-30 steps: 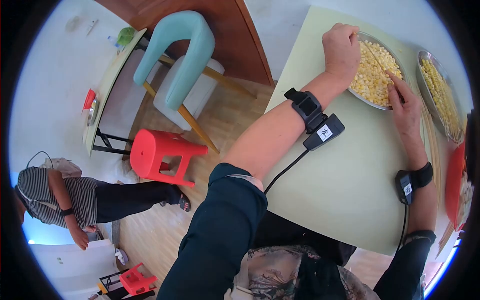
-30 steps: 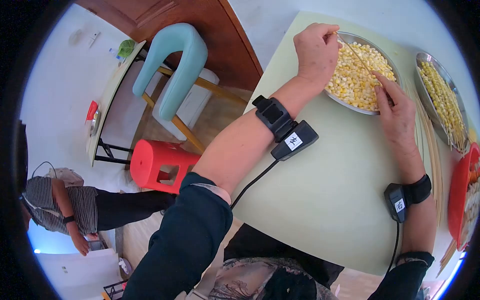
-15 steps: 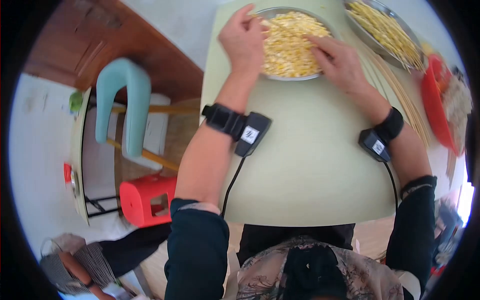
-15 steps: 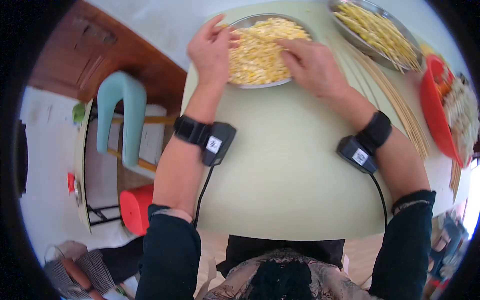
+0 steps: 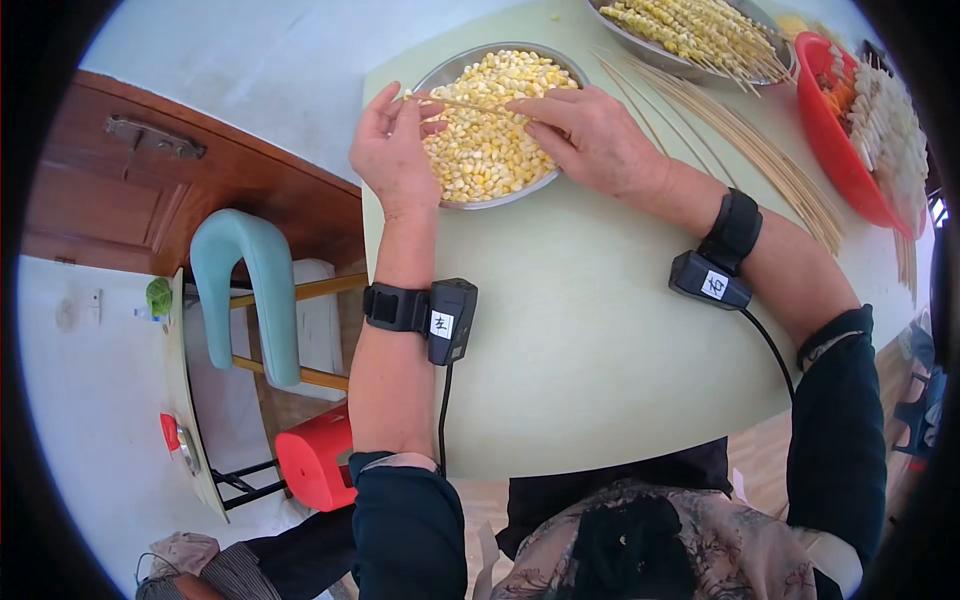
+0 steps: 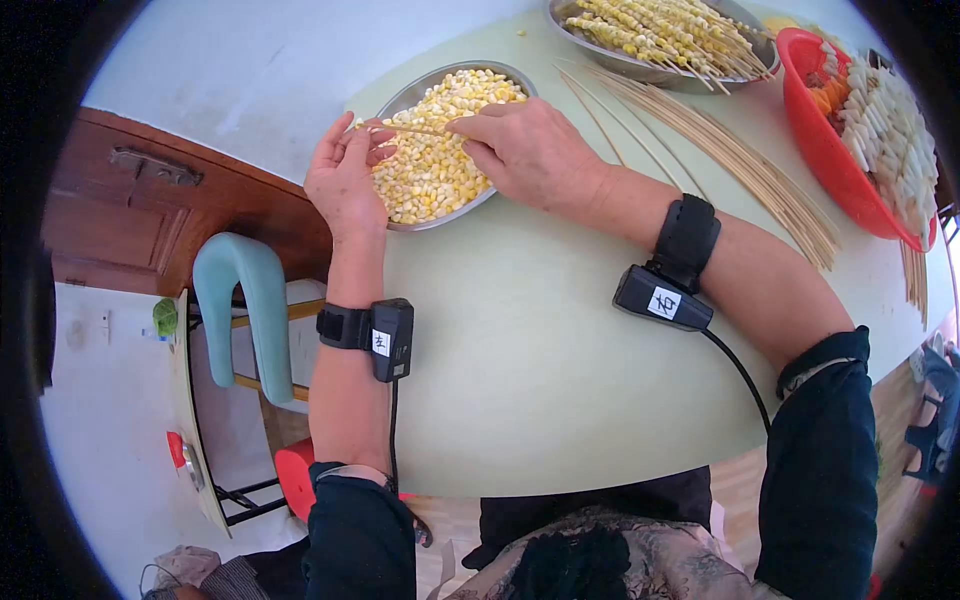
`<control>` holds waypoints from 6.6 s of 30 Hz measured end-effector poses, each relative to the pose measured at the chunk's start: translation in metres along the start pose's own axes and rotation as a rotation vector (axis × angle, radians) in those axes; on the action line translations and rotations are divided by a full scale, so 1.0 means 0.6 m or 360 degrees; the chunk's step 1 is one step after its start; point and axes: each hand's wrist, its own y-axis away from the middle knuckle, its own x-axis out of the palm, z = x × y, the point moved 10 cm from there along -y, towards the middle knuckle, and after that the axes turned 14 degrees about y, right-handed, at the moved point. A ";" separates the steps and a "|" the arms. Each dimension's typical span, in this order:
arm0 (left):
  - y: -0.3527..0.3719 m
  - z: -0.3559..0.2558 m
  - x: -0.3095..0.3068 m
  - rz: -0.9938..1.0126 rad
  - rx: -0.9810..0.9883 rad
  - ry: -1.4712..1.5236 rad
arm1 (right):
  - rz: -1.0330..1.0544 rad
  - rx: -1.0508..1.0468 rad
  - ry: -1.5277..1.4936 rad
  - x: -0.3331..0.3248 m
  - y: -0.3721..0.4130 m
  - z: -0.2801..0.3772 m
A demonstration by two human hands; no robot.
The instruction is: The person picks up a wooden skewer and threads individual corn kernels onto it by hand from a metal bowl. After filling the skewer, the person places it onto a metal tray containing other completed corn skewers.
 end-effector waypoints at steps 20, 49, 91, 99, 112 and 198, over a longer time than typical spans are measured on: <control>-0.003 0.007 -0.022 -0.0178 -0.0073 0.0151 | 0.0041 -0.0008 0.0003 0.000 -0.002 0.004; -0.001 -0.002 -0.026 -0.0229 0.0014 0.0162 | 0.0086 0.0016 0.0085 0.003 -0.002 0.003; -0.007 -0.007 -0.020 -0.0163 0.0145 0.0272 | 0.0248 0.0155 -0.0110 0.011 -0.007 0.003; -0.008 -0.010 -0.017 -0.0123 0.0184 0.0211 | 0.0228 0.0141 -0.0101 0.011 -0.006 0.002; -0.001 -0.017 -0.009 -0.0101 0.0130 0.0132 | 0.0061 0.0028 -0.0059 -0.003 -0.006 0.006; -0.006 0.056 0.022 0.0420 -0.0792 0.0675 | 0.0080 0.0083 0.0031 0.010 -0.002 -0.006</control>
